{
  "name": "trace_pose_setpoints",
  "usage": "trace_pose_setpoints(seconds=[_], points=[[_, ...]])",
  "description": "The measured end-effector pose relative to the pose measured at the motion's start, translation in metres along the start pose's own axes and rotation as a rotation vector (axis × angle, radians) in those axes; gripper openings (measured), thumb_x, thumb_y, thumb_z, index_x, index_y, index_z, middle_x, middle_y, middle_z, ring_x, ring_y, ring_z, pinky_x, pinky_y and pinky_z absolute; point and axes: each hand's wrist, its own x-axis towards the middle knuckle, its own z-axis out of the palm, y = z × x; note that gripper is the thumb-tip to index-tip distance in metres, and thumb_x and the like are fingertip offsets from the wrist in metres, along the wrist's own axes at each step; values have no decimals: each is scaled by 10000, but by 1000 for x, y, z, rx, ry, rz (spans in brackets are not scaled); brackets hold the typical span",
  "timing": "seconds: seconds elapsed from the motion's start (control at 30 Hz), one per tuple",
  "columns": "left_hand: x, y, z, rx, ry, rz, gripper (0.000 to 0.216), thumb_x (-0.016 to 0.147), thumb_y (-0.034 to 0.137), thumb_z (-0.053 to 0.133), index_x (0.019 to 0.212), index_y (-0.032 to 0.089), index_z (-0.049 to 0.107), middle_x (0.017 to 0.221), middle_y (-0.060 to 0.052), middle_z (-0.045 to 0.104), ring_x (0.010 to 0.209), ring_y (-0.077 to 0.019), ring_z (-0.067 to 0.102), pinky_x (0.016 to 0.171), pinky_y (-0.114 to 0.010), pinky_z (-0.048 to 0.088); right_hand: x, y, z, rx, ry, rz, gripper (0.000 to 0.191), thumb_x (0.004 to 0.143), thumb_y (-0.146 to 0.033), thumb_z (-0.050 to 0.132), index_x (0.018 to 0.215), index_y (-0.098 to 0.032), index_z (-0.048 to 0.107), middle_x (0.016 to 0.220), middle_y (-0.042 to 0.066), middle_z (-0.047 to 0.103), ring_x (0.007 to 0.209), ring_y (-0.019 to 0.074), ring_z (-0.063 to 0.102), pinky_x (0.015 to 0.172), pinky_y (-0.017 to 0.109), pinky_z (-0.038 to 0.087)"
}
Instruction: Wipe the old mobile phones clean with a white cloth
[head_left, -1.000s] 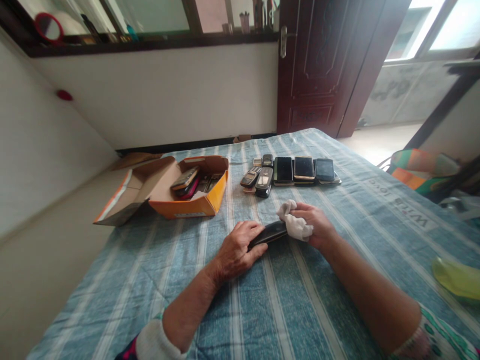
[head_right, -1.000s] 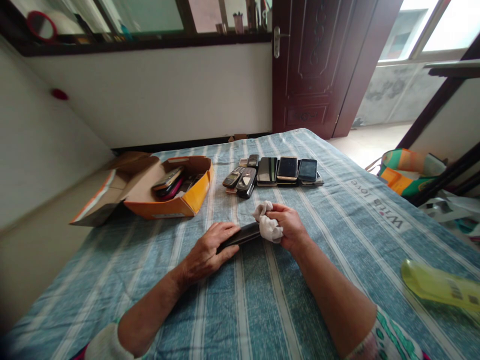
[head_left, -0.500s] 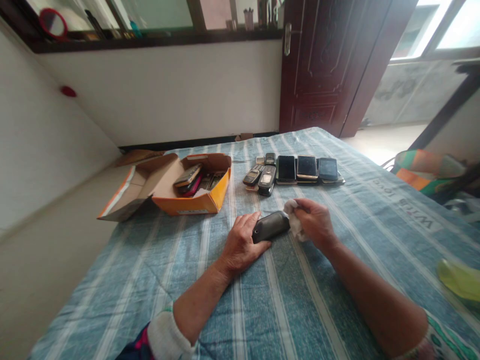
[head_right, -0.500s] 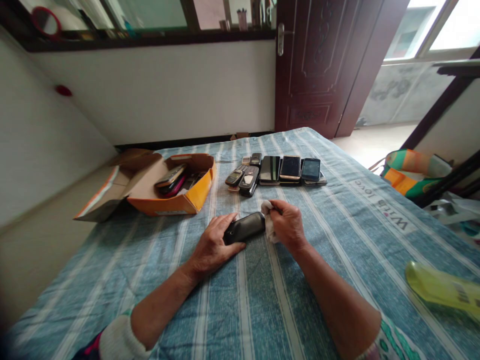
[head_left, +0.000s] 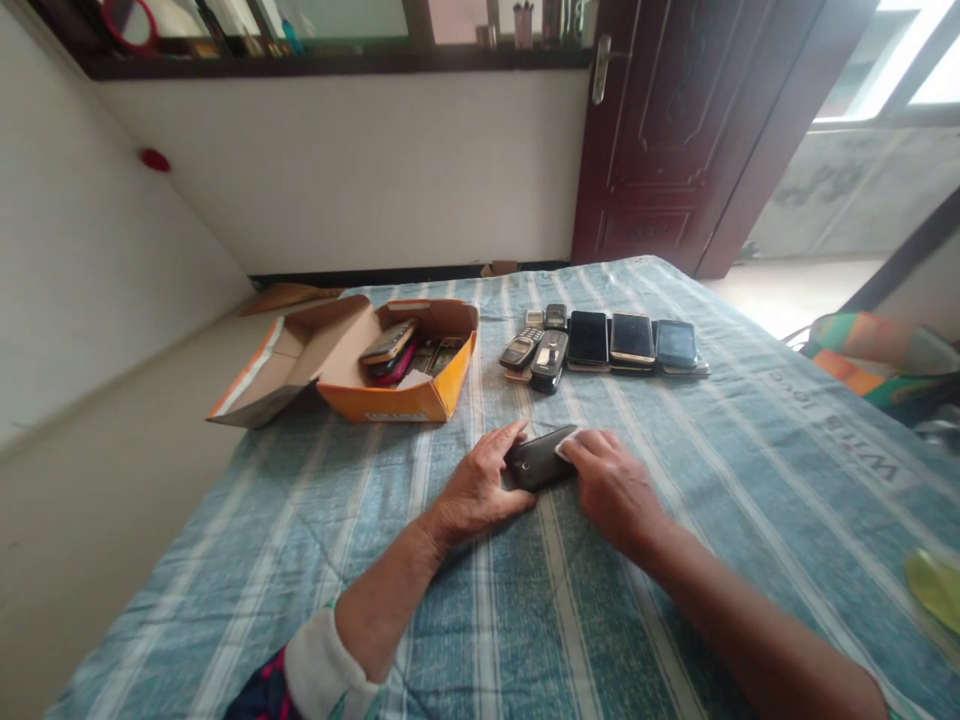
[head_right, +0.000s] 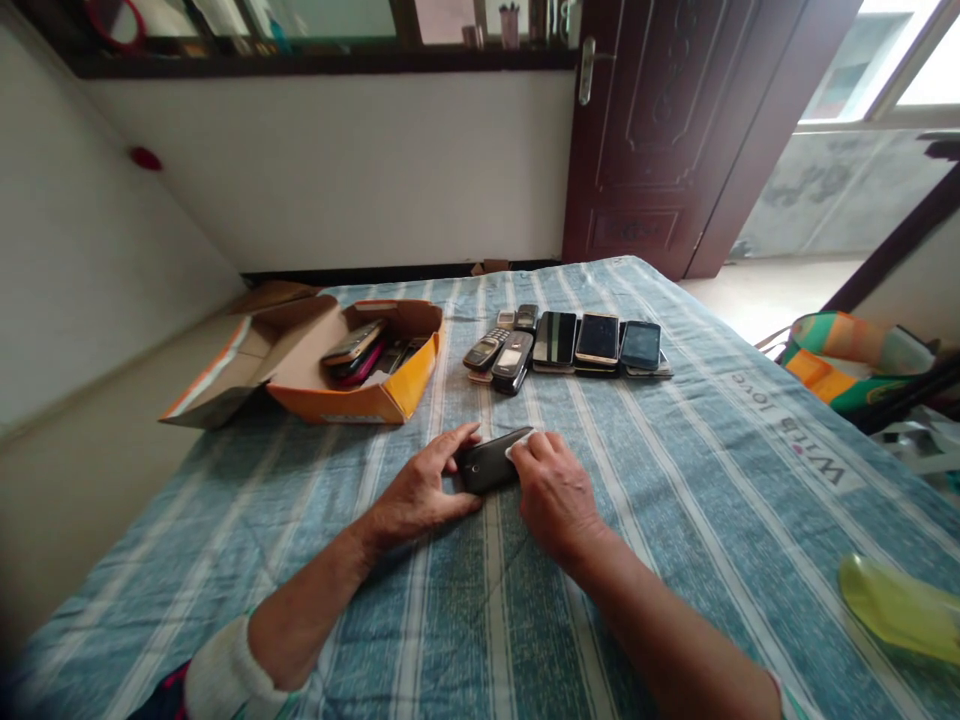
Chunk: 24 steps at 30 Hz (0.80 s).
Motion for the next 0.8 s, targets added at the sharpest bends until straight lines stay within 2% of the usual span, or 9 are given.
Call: trace_pose_setpoints(seconds=[0.17, 0.4, 0.6, 0.8], points=[[0, 0, -1, -81, 11, -33, 876, 580, 140, 720, 1401, 202, 419, 1245, -114, 593, 1132, -272, 567, 840, -362, 517, -1, -4, 0, 11, 13, -66, 251, 842, -14, 449, 827, -180, 637, 880, 85, 614, 885, 231, 493, 760, 321, 425], [-1, -1, 2, -91, 28, -28, 874, 606, 151, 729, 1413, 208, 396, 1264, -104, 588, 1143, -259, 568, 862, -364, 515, 0, -21, 9, 30, 10, -210, 226, 916, -84, 452, 773, -165, 608, 808, 69, 583, 816, 211, 472, 714, 320, 410], [-1, -5, 3, -65, 26, 2, 818, 659, 124, 660, 1422, 192, 374, 1281, -111, 586, 1119, -234, 588, 823, -320, 525, 6, -35, 14, -45, -28, -330, 181, 945, -147, 482, 829, -149, 621, 864, 76, 604, 857, 214, 490, 698, 338, 389], [0, -2, 2, -35, 39, 53, 818, 642, 102, 663, 1411, 176, 392, 1260, -103, 603, 1105, -236, 596, 936, -362, 497, 17, -32, 17, -143, -27, -382, 147, 948, -175, 503, 902, -155, 642, 933, 78, 626, 888, 224, 501, 687, 349, 357]])
